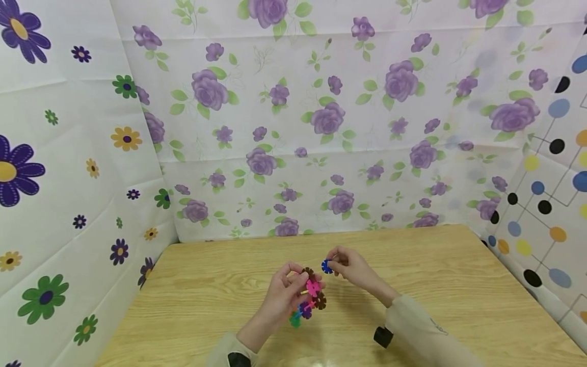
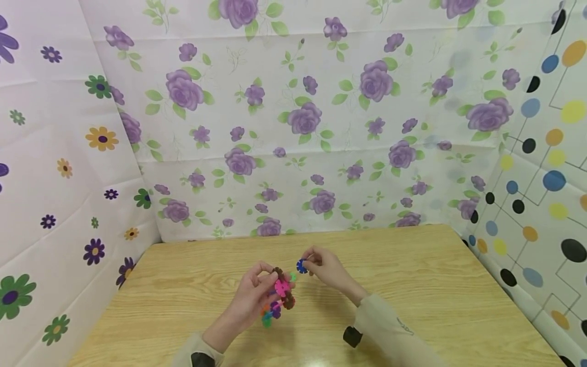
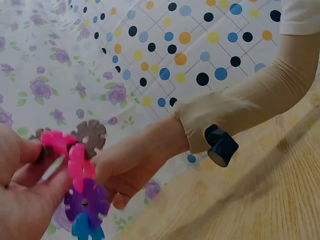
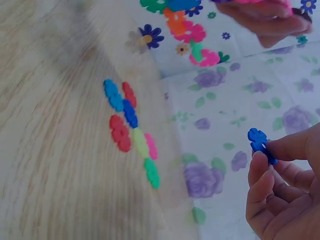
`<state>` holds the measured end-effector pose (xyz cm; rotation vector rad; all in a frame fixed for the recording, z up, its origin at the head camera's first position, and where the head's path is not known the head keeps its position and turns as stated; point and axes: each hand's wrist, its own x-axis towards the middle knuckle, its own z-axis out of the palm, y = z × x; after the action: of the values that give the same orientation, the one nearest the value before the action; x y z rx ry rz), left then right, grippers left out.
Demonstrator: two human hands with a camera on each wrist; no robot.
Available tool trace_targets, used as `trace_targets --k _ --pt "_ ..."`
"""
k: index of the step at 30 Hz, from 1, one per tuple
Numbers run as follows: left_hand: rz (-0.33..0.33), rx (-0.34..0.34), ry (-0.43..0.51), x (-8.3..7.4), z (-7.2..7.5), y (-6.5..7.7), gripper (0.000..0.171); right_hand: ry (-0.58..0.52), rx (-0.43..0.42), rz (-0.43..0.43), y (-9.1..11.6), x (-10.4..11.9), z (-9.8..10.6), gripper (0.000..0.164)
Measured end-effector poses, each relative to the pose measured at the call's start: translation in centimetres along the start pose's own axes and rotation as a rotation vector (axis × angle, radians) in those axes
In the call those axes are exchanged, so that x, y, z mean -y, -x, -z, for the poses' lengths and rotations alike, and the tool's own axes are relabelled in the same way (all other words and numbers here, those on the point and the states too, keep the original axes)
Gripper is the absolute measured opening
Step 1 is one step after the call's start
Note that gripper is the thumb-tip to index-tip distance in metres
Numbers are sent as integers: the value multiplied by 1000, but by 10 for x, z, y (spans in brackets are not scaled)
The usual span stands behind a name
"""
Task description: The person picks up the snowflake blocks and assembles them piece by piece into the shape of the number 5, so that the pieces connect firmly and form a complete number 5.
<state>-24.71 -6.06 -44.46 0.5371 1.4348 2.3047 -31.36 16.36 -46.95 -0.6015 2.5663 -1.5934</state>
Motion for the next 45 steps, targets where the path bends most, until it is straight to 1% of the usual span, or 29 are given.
trace_targets --k 2,5,7,13,17,20,25,27,30,34,38,42,45 --pt "17 -22 -44 0 -2 1 3 -1 -1 6 1 6 1 14" --pt "54 -63 -128 0 -5 1 14 6 -3 15 4 15 1 13" --pt "77 -78 -163 -1 -7 2 20 5 4 24 5 21 1 12" --pt "125 -87 -198 1 -9 2 31 -33 23 58 12 35 1 12" --pt "136 -89 -224 2 -9 2 38 -72 31 110 17 40 1 11" --pt "141 -85 -211 2 -9 2 36 -106 43 155 20 43 1 11" --pt "139 -46 -182 2 -7 3 36 -125 70 216 24 46 1 13" --pt "138 -32 -169 2 -7 3 37 -123 78 226 25 48 1 13" --pt "145 -25 -144 1 -7 3 36 -110 82 217 26 50 1 13" --pt "148 -22 -144 1 -6 3 31 -99 87 216 26 52 1 12" --pt "148 -5 -153 0 -7 3 25 -102 100 257 25 52 1 10" --pt "165 6 -120 -3 -8 6 14 -113 115 295 26 53 1 8" --pt "179 8 -91 -5 -10 9 13 -130 127 316 27 56 2 8"
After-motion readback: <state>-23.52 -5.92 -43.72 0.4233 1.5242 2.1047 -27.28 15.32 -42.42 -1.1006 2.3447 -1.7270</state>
